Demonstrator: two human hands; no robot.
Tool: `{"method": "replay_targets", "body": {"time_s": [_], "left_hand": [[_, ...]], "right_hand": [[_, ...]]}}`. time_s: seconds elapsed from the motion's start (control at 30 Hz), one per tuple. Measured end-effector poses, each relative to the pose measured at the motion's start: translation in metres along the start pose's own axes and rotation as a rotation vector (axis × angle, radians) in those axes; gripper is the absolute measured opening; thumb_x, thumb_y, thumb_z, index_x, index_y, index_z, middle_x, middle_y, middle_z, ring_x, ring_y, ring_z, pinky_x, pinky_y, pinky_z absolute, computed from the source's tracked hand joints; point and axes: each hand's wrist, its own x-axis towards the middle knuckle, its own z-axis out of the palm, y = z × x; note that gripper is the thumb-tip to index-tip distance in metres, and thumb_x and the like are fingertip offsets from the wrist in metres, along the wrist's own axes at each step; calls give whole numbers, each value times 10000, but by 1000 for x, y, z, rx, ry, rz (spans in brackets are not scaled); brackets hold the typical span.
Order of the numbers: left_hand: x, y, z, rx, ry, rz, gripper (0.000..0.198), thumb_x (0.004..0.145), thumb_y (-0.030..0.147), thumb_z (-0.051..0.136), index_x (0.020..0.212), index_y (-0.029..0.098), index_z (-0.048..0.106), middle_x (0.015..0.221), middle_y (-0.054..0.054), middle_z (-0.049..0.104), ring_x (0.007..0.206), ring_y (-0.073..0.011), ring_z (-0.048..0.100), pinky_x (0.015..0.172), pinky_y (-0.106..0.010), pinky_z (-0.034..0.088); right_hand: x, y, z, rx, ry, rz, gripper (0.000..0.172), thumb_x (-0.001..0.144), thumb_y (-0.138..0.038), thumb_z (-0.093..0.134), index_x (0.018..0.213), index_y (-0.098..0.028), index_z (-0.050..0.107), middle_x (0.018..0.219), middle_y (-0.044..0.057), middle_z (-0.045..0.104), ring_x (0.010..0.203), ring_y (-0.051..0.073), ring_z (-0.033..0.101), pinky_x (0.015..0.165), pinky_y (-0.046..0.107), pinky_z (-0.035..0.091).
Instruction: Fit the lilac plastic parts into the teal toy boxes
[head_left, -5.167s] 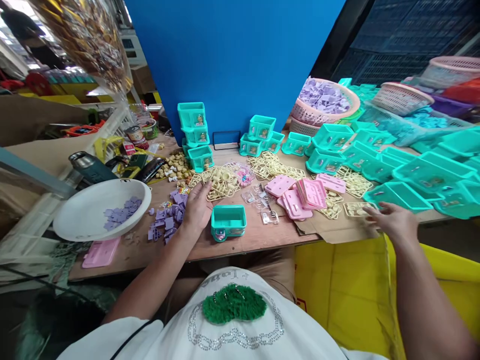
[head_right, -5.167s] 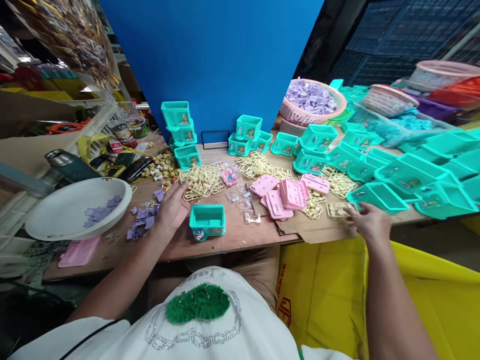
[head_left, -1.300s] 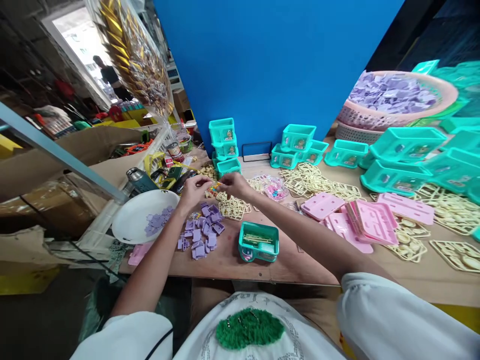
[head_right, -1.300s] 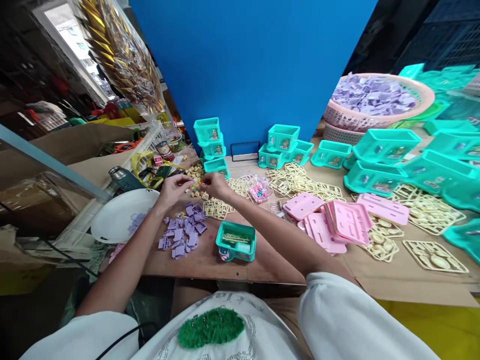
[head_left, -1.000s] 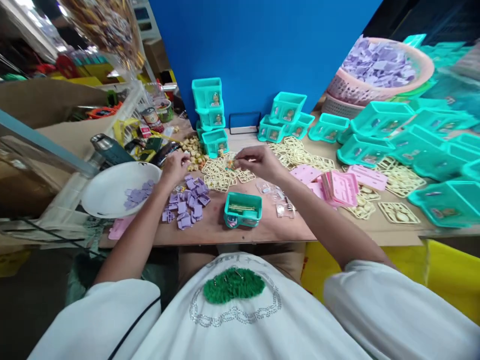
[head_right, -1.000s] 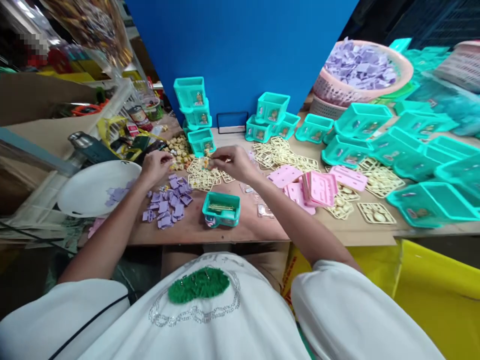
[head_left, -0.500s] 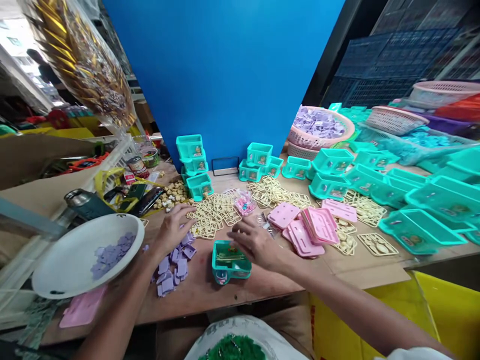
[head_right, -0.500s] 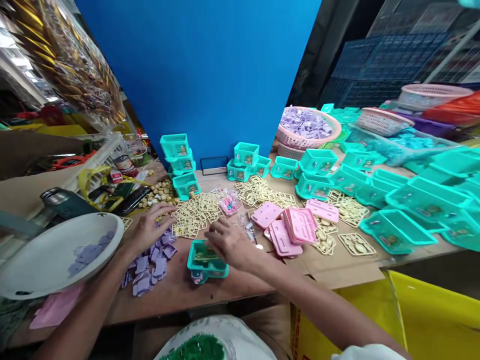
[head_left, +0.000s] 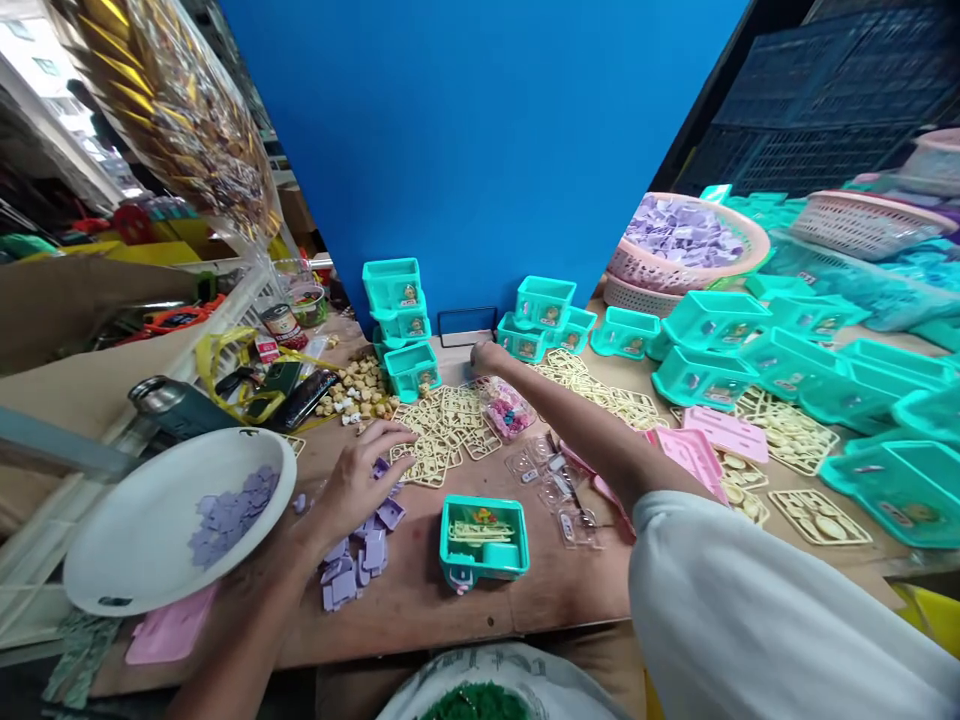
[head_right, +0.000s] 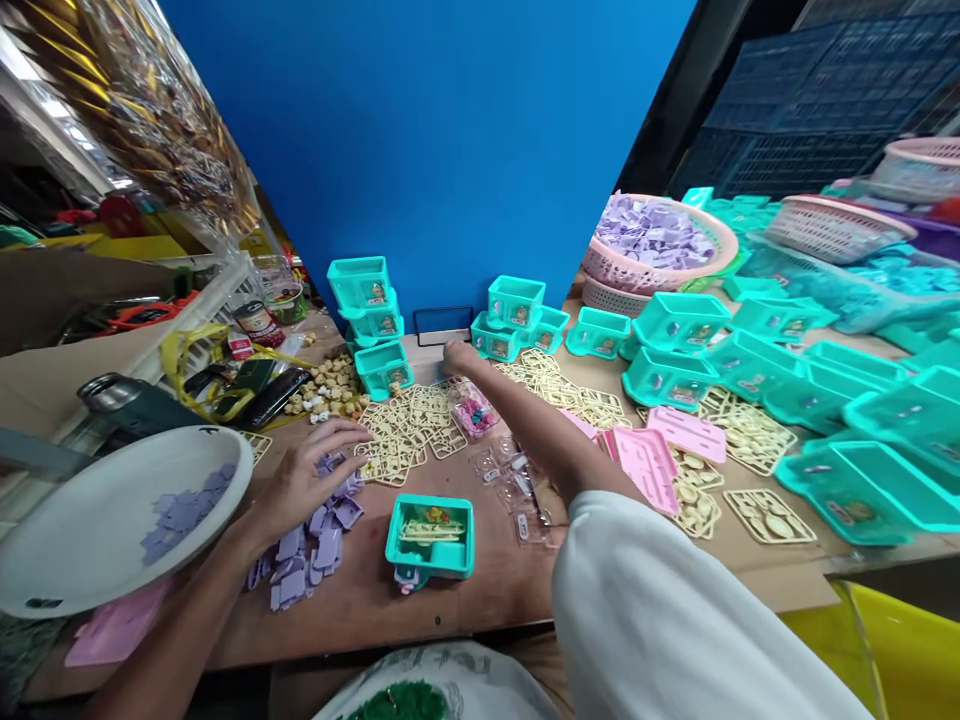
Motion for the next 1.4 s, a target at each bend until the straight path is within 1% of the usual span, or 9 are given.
{"method": "replay_targets", "body": {"time_s": [0.23, 0.5, 0.8, 0.97, 1.07, 1.17, 1.3, 1.33, 1.4], "left_hand": [[3, -3, -6, -9, -7, -3, 181, 979, 264, 665, 1113, 230, 781, 1162, -85, 756, 1097, -234, 759, 963, -344, 612], [15, 1, 4, -42, -64, -11, 171, 987, 252, 660, 1104, 223, 781, 1183, -90, 756, 1127, -242, 749, 985, -364, 590], [23, 1, 6, -85, -34, 7, 180, 980, 304, 683, 1098, 217, 788, 1168, -107, 774, 1138, -261, 737, 1013, -415, 584], [28, -2, 7, -156, -15, -16, 193, 967, 334, 689, 1074, 213, 795, 1154, -114, 777, 1141, -264, 735, 1029, -425, 591], [33, -6, 7, -207, 31, -62, 194, 947, 345, 703, 1049, 211, 797, 1139, -112, 776, 1114, -255, 739, 998, -407, 612], [44, -5, 11, -322, 111, -124, 257, 914, 381, 731, 1086, 198, 787, 1193, -119, 748, 1106, -239, 735, 970, -390, 630], [67, 5, 21, -533, 273, -244, 608, 752, 411, 888, 1291, 193, 711, 1386, -152, 681, 1110, -219, 716, 898, -345, 638], [72, 8, 23, -576, 277, -263, 667, 702, 418, 924, 1290, 187, 709, 1355, -150, 703, 1049, -208, 723, 855, -329, 635], [76, 17, 28, -639, 260, -272, 604, 640, 463, 955, 1124, 157, 765, 1126, -112, 782, 864, -174, 716, 757, -301, 614]], "right_hand": [[5, 3, 10, -77, -68, -13, 395, 1023, -385, 710, 1342, -161, 648, 1362, 119, 663, 1187, 260, 686, 1004, 473, 611], [1, 5, 19, -94, -114, -38, 379, 1022, -385, 711, 1326, -164, 658, 1349, 118, 669, 1179, 255, 690, 996, 453, 614], [-6, 7, 23, -24, -75, -98, 365, 1020, -385, 714, 1306, -164, 668, 1338, 109, 676, 1187, 260, 689, 1005, 462, 609], [-15, 12, 20, 164, 77, -138, 305, 1014, -340, 717, 1256, -155, 688, 1274, 100, 707, 1143, 243, 699, 1008, 456, 598], [-22, 19, 1, 340, 275, -165, 318, 1026, -193, 615, 1331, -110, 655, 1266, 151, 727, 1156, 248, 686, 1022, 391, 559], [-36, 21, -25, 527, 415, -226, 389, 1041, -187, 507, 1404, -84, 601, 1280, 180, 729, 1127, 242, 698, 929, 330, 574], [-72, 10, -43, 746, 411, -392, 366, 992, -313, 647, 1308, -129, 657, 1101, 102, 776, 946, 185, 734, 810, 293, 609], [-83, 5, -43, 841, 375, -455, 365, 958, -337, 704, 1268, -146, 678, 1052, 77, 775, 903, 171, 731, 794, 290, 612], [-107, -4, -39, 1073, 278, -580, 423, 873, -372, 815, 1226, -172, 698, 953, 29, 751, 815, 146, 708, 755, 284, 612]]}}
